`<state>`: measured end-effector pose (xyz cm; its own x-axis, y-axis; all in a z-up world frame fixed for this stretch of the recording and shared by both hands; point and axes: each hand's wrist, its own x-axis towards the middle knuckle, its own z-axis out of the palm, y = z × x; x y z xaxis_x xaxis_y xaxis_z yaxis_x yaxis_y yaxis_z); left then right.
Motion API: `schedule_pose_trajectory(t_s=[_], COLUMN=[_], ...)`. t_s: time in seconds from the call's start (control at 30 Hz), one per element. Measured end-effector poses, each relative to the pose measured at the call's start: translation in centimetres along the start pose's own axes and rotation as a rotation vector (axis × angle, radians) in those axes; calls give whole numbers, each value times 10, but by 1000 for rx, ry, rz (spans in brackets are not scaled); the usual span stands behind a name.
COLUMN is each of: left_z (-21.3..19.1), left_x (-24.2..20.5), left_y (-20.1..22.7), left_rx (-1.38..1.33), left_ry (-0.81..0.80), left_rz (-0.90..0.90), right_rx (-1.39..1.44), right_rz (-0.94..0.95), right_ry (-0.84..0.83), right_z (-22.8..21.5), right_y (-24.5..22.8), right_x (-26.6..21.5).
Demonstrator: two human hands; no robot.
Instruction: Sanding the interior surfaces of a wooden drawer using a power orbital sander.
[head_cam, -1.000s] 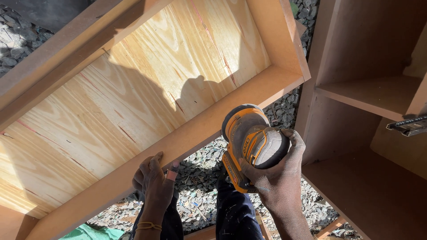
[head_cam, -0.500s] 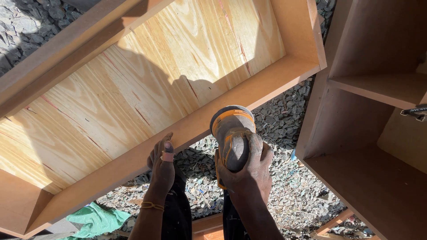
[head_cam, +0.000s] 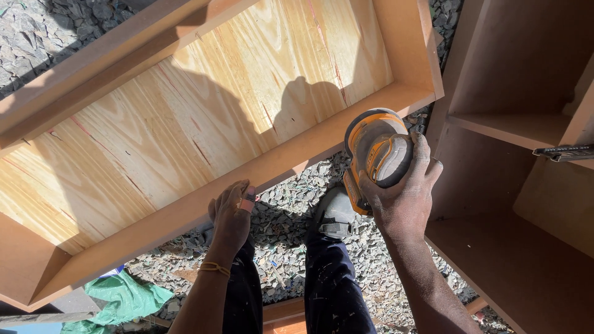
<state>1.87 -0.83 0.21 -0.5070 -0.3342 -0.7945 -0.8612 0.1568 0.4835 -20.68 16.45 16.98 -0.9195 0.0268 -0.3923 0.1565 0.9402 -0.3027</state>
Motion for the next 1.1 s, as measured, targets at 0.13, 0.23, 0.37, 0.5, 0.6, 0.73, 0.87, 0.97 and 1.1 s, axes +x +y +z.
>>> schedule_pose_trajectory(t_s=[0.13,0.23,0.37,0.5,0.6,0.73,0.87,0.97,1.1], left_z=[-4,-4,-15,-23,-25,-15,-12,-10,-3], left_x=[-1,-1,-9,-17,-18,-14,-11,-9,-7], left_y=[12,2,9,20,28,8,1,-3,-9], left_rx=[-74,-153,-213,-227,-188,-100,-66,-26,-46], left_ry=[36,35,81,104,62,15,13,8,3], left_rz=[-38,-8,19,23,-41,85,145,175,154], right_rx=[-12,-58,-169,-152,-69,-69,-44,-39,-46], right_rz=[-32,-57,-123,-66,-6,-8,-63,-51,-35], right_ry=[-38,-99,-98,-153,-134,-130,-28,-11,-48], right_z=[9,33,84,97,90,62,36,27,28], right_y=[-5,-20,-10,-16,-21,-28,-35,-32,-42], right_x=[-13,-44,-93,-114,-108,-75,-47,-35,-43])
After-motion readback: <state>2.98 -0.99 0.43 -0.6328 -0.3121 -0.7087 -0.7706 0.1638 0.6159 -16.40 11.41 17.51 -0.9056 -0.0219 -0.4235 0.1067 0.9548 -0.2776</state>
